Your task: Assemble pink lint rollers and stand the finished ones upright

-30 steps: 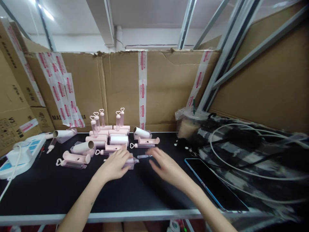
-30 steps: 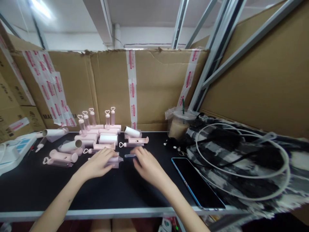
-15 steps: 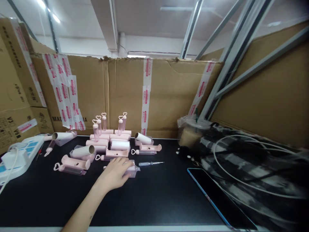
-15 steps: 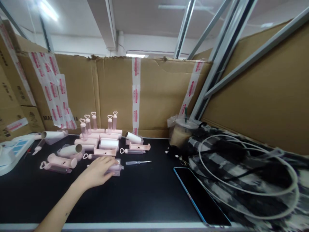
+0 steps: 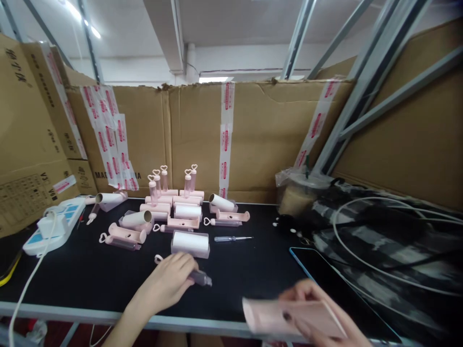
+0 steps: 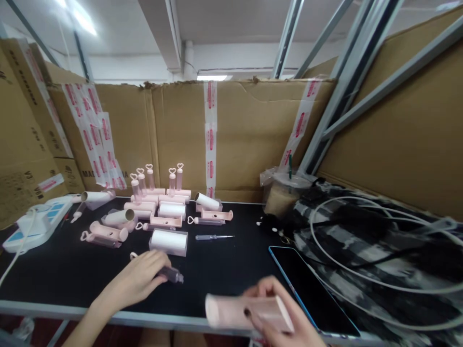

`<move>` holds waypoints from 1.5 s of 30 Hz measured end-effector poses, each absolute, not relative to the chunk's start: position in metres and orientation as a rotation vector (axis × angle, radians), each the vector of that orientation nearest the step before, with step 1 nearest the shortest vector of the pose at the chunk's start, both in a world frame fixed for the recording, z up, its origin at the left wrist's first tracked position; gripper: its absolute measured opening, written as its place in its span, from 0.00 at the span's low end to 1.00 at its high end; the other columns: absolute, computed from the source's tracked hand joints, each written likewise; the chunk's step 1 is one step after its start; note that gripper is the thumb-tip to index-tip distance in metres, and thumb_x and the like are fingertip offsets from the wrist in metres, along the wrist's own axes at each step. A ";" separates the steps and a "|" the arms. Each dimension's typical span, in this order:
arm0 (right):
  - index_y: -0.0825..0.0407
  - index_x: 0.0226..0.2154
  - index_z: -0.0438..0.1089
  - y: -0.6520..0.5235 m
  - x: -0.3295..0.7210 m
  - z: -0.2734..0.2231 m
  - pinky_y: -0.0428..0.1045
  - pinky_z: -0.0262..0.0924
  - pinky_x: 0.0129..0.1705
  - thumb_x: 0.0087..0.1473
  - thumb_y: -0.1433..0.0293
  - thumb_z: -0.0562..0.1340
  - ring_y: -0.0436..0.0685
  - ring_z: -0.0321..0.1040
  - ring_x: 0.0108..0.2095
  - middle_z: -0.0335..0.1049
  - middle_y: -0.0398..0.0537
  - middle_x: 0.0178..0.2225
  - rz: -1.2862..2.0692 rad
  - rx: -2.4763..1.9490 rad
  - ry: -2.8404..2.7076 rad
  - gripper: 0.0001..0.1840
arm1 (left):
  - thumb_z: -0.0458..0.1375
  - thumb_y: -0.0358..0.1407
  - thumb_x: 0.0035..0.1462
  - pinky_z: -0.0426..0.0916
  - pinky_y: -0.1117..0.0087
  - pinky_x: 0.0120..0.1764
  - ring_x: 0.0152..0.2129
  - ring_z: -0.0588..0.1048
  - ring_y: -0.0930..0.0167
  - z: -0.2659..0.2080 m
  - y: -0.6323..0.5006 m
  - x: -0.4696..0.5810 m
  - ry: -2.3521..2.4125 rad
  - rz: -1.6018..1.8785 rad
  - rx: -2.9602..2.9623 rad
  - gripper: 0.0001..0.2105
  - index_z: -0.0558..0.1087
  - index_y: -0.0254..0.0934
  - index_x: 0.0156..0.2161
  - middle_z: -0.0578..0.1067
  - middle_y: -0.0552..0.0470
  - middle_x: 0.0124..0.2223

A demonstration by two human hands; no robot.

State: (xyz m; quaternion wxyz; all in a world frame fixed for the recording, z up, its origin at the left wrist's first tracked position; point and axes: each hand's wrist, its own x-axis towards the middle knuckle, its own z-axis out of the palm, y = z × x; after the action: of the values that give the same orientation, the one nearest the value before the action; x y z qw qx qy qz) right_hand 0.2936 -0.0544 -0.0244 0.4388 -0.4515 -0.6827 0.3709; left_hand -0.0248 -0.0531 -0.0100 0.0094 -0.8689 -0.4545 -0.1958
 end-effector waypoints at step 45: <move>0.49 0.60 0.41 0.057 0.113 -0.018 0.60 0.44 0.54 0.53 0.51 0.52 0.66 0.48 0.57 0.50 0.59 0.56 0.427 -0.642 -2.716 0.38 | 0.49 0.40 0.56 0.66 0.65 0.33 0.36 0.70 0.62 -0.069 -0.053 -0.019 -1.981 -0.566 -1.751 0.15 0.65 0.35 0.46 0.65 0.44 0.40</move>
State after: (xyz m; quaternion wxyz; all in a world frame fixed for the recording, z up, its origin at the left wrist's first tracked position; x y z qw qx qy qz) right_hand 0.1130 0.0570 -0.0176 0.1584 -0.2246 -0.9498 0.1493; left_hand -0.0194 -0.0534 -0.0688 0.2169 -0.6321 -0.7153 -0.2044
